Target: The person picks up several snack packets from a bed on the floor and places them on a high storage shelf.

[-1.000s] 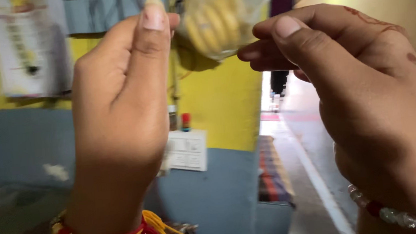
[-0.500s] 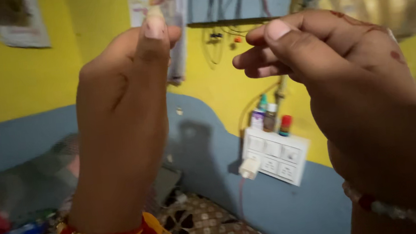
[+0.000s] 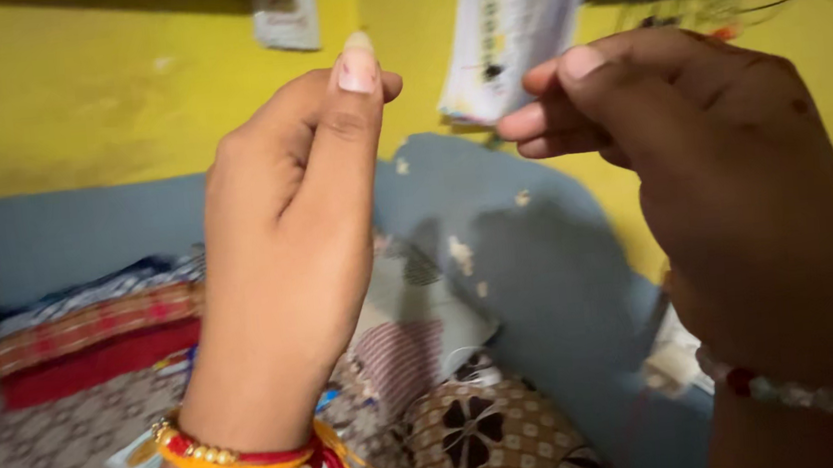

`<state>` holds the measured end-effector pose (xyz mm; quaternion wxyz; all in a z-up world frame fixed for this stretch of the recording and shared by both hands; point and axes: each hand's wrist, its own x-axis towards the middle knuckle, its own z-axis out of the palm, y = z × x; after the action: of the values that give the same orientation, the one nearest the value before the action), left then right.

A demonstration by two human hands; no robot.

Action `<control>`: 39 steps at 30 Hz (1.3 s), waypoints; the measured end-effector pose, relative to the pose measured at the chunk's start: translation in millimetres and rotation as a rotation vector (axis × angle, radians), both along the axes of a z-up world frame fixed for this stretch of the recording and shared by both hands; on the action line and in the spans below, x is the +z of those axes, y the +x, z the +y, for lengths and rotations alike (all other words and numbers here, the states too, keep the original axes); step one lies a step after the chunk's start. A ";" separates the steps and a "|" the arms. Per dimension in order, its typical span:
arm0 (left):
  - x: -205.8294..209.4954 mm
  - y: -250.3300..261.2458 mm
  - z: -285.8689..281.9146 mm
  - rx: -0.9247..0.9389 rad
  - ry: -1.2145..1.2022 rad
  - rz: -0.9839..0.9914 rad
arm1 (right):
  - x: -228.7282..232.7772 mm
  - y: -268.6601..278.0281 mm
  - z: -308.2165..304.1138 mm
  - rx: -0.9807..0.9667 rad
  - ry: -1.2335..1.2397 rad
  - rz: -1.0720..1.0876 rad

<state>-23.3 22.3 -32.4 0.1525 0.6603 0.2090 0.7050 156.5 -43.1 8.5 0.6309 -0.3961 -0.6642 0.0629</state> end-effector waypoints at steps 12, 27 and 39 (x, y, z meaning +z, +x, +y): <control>-47.6 -87.1 125.8 -0.066 -0.251 0.169 | -54.7 -74.7 138.7 -0.009 -0.107 -0.053; -231.3 -158.1 355.3 -0.220 -0.771 0.460 | -223.7 -163.8 366.7 -0.260 -0.813 -0.023; -544.2 -88.4 445.2 -0.049 -0.926 0.685 | -459.1 -98.3 486.8 -0.247 -1.178 0.146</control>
<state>-111.7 467.5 -576.6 0.3655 0.7201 0.5179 0.2822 58.2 443.8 -450.6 0.3521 -0.7474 -0.4219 0.3733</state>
